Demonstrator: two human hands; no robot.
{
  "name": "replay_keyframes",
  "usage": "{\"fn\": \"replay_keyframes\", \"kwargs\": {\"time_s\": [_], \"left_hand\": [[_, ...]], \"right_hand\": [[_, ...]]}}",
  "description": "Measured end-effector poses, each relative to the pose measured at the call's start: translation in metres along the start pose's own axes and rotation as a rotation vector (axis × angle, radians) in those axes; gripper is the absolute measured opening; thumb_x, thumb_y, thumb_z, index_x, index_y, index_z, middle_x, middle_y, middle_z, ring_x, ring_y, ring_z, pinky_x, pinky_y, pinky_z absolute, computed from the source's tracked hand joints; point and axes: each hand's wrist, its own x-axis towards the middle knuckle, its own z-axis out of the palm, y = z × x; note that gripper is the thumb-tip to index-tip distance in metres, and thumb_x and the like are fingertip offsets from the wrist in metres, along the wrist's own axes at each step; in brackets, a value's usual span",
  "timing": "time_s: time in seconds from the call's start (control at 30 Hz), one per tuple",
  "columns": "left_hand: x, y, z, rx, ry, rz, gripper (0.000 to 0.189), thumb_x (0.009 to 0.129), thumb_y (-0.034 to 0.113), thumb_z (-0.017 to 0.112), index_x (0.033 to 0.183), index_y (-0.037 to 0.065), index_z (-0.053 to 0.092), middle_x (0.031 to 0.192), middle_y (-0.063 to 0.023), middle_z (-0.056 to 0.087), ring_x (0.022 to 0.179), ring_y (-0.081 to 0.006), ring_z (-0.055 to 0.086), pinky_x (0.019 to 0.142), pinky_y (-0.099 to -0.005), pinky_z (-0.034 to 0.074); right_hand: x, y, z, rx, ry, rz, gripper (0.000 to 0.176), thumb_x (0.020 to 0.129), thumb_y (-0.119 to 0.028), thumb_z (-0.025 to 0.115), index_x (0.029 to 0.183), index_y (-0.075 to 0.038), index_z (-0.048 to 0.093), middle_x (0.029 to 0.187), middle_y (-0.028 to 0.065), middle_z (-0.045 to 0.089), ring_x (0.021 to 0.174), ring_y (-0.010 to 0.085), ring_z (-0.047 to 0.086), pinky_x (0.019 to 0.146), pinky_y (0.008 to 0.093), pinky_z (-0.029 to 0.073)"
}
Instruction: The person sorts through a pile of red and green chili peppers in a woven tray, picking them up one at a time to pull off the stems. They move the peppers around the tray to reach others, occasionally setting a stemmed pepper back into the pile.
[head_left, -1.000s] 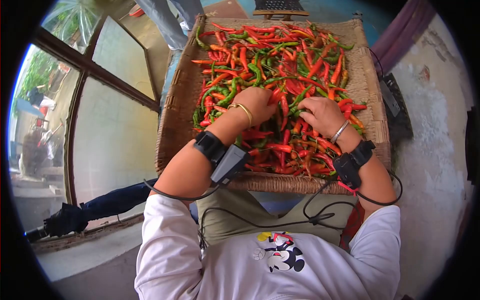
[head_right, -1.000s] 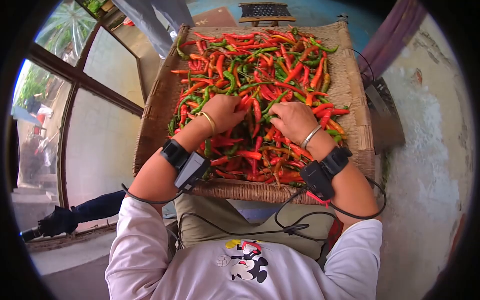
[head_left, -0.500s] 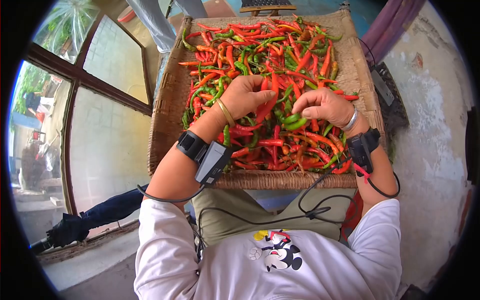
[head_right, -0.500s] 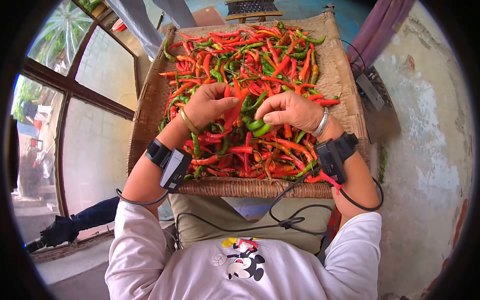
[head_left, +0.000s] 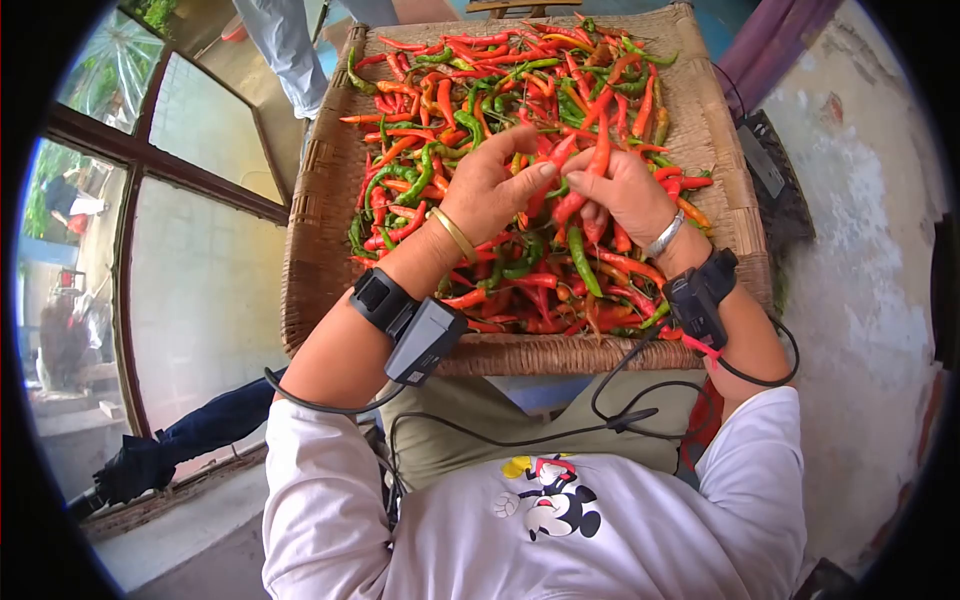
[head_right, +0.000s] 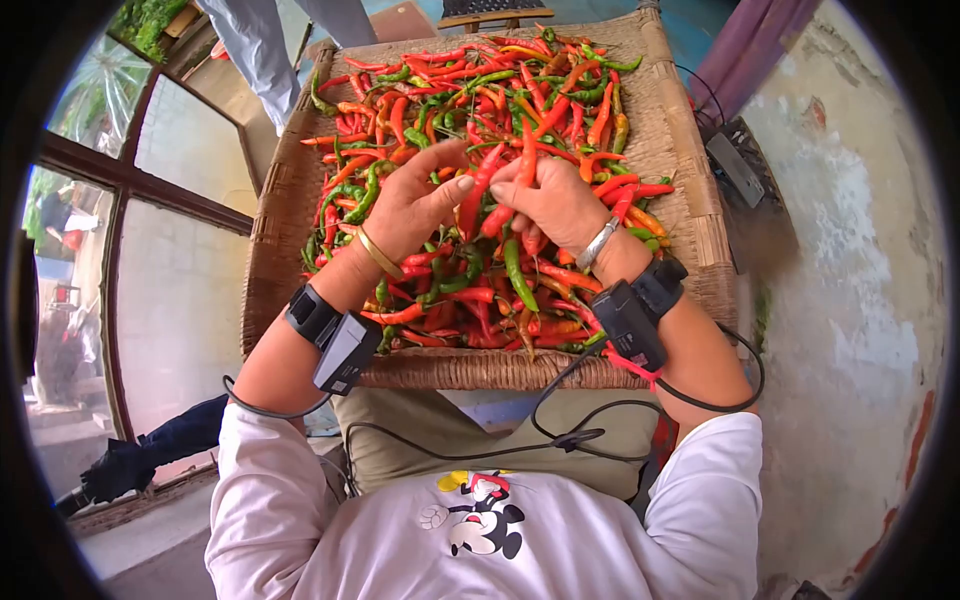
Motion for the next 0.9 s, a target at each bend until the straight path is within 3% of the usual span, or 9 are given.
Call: {"fn": "replay_keyframes", "kwargs": {"time_s": [0.03,0.1,0.4,0.57,0.63,0.67,0.7,0.83,0.9], "left_hand": [[0.001,-0.001,-0.003,-0.007,-0.004,0.006,0.031,0.083,0.023,0.058,0.100,-0.002,0.056,0.074,0.0009,0.056,0.063,-0.0040,0.048,0.052,-0.0191,0.042],[-0.001,0.002,-0.007,0.137,-0.350,-0.176,0.027,0.083,0.023,0.057,0.095,-0.001,0.058,0.073,0.0010,0.057,0.062,-0.0045,0.049,0.053,-0.0205,0.042],[-0.006,0.004,-0.005,0.031,-0.516,-0.260,0.027,0.081,0.022,0.060,0.095,0.000,0.056,0.074,0.0031,0.055,0.065,-0.0041,0.048,0.059,-0.0192,0.042],[-0.008,-0.003,0.000,-0.078,-0.445,-0.338,0.033,0.082,0.029,0.058,0.096,-0.001,0.056,0.072,0.0019,0.055,0.063,-0.0044,0.050,0.056,-0.0189,0.042],[-0.007,-0.001,-0.002,0.166,-0.304,-0.262,0.036,0.083,0.031,0.056,0.097,-0.002,0.056,0.070,0.0006,0.056,0.060,-0.0052,0.051,0.053,-0.0202,0.043],[-0.005,-0.003,-0.003,0.202,-0.293,-0.282,0.034,0.083,0.029,0.056,0.097,-0.003,0.056,0.069,-0.0002,0.056,0.059,-0.0047,0.051,0.051,-0.0210,0.043],[-0.004,-0.007,-0.005,0.203,-0.294,-0.278,0.034,0.083,0.029,0.056,0.097,-0.003,0.056,0.069,-0.0002,0.056,0.059,-0.0047,0.051,0.051,-0.0210,0.043],[-0.006,-0.004,-0.004,0.442,-0.422,-0.091,0.024,0.079,0.020,0.059,0.097,0.003,0.058,0.070,-0.0021,0.058,0.062,-0.0082,0.056,0.054,-0.0236,0.046],[-0.011,-0.002,0.002,0.482,-0.531,0.002,0.023,0.077,0.016,0.061,0.097,0.006,0.059,0.074,-0.0030,0.059,0.065,-0.0108,0.059,0.057,-0.0259,0.047]], "right_hand": [[0.001,0.000,-0.004,0.081,0.042,-0.057,0.020,0.081,-0.017,0.056,0.093,-0.001,0.055,0.068,0.0017,0.057,0.051,0.0051,0.051,0.043,0.0173,0.044],[0.003,0.001,-0.009,0.165,0.057,-0.063,0.019,0.082,-0.018,0.056,0.093,-0.001,0.054,0.070,0.0017,0.057,0.051,0.0052,0.051,0.043,0.0179,0.045],[0.006,0.004,-0.006,0.409,-0.049,-0.009,0.016,0.083,-0.020,0.055,0.086,-0.004,0.053,0.066,0.0016,0.057,0.049,0.0056,0.052,0.044,0.0193,0.046],[0.012,-0.005,-0.048,0.096,0.031,0.046,0.016,0.084,-0.018,0.054,0.091,-0.004,0.053,0.071,0.0028,0.060,0.054,0.0070,0.055,0.048,0.0206,0.047],[0.019,-0.002,-0.064,0.458,0.197,-0.183,0.018,0.083,-0.021,0.054,0.087,-0.003,0.052,0.072,0.0054,0.060,0.059,0.0097,0.058,0.052,0.0211,0.049],[0.023,-0.001,-0.067,0.620,0.386,-0.213,0.021,0.084,-0.020,0.054,0.093,-0.002,0.052,0.080,0.0071,0.060,0.068,0.0120,0.059,0.057,0.0224,0.049],[0.022,-0.001,-0.068,0.619,0.387,-0.217,0.021,0.084,-0.020,0.054,0.093,-0.002,0.052,0.080,0.0071,0.060,0.068,0.0120,0.059,0.057,0.0224,0.049],[0.014,0.000,-0.047,0.171,0.195,-0.029,0.031,0.080,-0.017,0.058,0.104,0.002,0.052,0.078,0.0060,0.060,0.069,0.0133,0.059,0.060,0.0252,0.048],[0.013,0.006,-0.031,-0.328,0.118,-0.198,0.023,0.076,-0.014,0.058,0.093,0.001,0.058,0.070,0.0062,0.060,0.065,0.0131,0.058,0.059,0.0266,0.047]]}}
